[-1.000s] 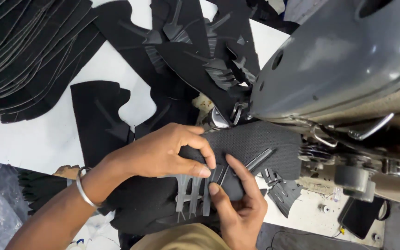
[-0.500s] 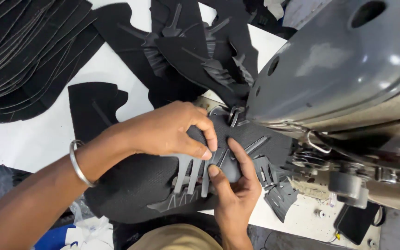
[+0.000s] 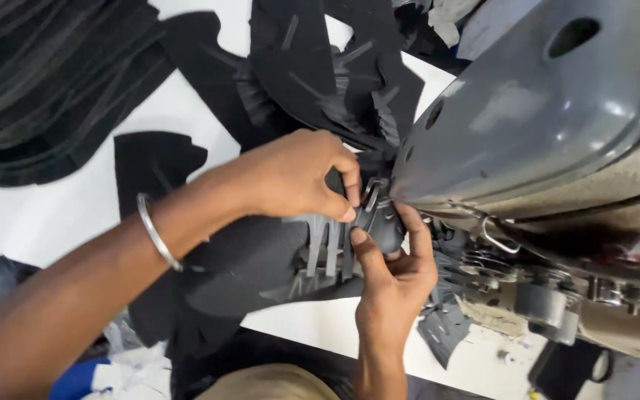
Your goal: Stitching together black shoe upper components using an industrial sewing machine.
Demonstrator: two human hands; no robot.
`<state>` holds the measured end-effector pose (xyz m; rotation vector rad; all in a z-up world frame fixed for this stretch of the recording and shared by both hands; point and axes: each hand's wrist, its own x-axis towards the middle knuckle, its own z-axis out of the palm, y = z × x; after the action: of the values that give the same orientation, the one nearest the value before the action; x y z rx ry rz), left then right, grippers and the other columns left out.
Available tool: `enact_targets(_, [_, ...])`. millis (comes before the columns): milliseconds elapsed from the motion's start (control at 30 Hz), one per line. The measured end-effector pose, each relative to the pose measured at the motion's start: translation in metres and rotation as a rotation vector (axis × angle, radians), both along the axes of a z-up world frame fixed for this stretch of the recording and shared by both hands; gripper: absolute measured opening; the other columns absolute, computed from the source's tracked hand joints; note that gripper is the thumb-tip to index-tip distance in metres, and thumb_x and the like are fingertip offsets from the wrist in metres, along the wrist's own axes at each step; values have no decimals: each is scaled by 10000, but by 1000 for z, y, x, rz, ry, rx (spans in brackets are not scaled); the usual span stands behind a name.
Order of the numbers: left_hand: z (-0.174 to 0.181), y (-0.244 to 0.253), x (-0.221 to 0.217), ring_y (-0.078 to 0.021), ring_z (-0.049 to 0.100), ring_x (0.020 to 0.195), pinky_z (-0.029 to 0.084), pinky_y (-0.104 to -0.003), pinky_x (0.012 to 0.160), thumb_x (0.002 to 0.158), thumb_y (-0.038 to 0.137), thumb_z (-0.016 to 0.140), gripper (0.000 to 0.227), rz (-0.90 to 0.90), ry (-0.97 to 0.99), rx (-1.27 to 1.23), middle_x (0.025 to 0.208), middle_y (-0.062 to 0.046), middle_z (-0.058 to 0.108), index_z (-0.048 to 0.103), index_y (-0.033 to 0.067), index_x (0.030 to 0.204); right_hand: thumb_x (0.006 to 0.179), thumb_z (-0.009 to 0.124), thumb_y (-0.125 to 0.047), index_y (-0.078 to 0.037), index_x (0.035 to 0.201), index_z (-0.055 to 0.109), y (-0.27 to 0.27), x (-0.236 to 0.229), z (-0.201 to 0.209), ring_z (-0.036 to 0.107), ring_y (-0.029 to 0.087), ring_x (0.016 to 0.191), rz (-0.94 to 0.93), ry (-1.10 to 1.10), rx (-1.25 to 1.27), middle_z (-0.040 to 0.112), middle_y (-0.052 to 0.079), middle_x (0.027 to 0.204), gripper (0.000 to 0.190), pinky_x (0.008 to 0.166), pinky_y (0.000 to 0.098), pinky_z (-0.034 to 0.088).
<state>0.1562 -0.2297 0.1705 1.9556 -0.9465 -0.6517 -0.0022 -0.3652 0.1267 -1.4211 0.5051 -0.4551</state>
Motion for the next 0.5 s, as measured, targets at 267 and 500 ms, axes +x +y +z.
enact_targets(267, [-10, -1, 6, -221, 742, 783, 546, -353, 709, 681, 278, 800, 265, -22, -28, -71, 822, -78, 764, 791, 78, 854, 844, 740, 44, 32, 1311, 584, -1, 6, 0, 626, 57, 598, -56, 27, -10, 678, 31, 709, 493, 533, 233, 537])
enact_targets(500, [-13, 9, -1, -275, 626, 1013, 482, -396, 857, 800, 379, 804, 341, -35, -139, -144, 986, -97, 634, 736, 110, 1000, 875, 767, 1, 5, 1356, 529, -9, -8, -10, 569, 47, 595, -35, -80, -185, 614, -5, 677, 537, 541, 200, 432])
